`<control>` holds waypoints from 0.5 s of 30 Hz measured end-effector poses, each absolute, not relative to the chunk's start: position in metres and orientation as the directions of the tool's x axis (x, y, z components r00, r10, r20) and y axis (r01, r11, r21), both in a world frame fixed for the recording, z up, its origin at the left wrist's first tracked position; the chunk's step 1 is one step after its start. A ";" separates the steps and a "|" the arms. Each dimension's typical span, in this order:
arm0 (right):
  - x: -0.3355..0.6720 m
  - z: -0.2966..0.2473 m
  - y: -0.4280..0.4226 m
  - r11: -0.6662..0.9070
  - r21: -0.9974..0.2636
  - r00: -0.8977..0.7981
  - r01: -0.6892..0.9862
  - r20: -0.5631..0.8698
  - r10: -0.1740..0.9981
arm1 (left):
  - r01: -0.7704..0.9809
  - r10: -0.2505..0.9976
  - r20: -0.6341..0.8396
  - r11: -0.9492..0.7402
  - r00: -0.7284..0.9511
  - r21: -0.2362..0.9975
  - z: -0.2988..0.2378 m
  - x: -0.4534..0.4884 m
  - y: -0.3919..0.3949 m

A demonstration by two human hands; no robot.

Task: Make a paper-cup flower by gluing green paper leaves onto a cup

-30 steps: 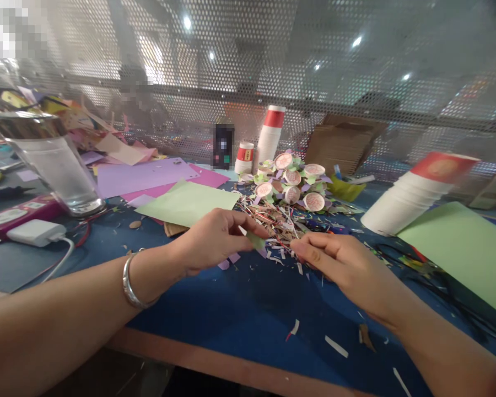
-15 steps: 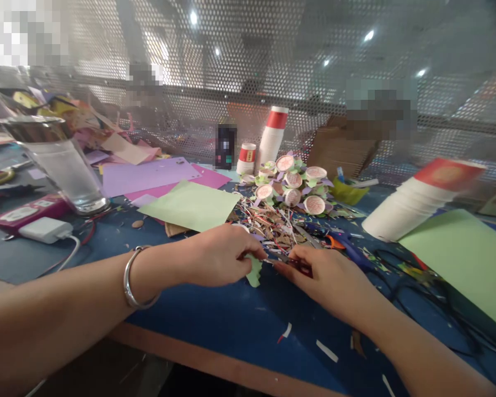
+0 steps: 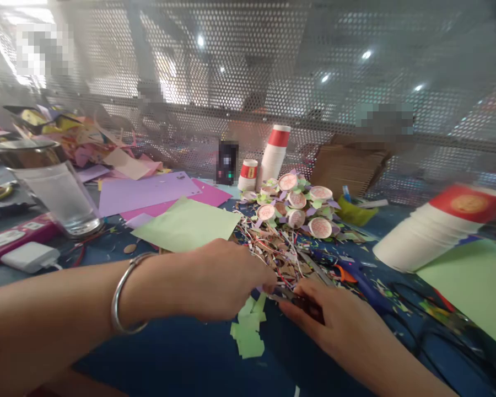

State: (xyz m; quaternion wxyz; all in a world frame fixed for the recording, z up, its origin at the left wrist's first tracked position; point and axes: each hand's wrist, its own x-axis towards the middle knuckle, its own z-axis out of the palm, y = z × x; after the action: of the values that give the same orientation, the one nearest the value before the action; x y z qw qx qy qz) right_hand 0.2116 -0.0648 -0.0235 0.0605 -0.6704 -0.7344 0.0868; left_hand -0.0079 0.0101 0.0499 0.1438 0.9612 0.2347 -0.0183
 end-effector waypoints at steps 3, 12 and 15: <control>0.214 -0.026 -0.065 0.079 -0.225 -0.089 0.971 -0.035 0.995 | 0.478 0.504 -0.044 -0.783 0.863 0.398 0.061 -0.006 0.064; 0.221 -0.035 -0.067 0.153 -0.247 -0.153 0.957 0.019 0.988 | 0.848 0.837 0.135 -0.527 0.530 -0.058 -0.001 -0.006 0.230; 0.225 -0.041 -0.068 0.187 -0.246 -0.181 0.951 0.046 0.982 | 0.846 0.837 0.128 -0.518 0.532 -0.126 -0.017 -0.003 0.247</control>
State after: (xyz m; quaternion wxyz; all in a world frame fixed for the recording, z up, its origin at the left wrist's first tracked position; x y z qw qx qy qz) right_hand 0.2248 -0.0681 -0.0405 0.0969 -0.6324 -0.7644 0.0806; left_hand -0.0029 0.2472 -0.0175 -0.0864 0.8709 0.4831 0.0253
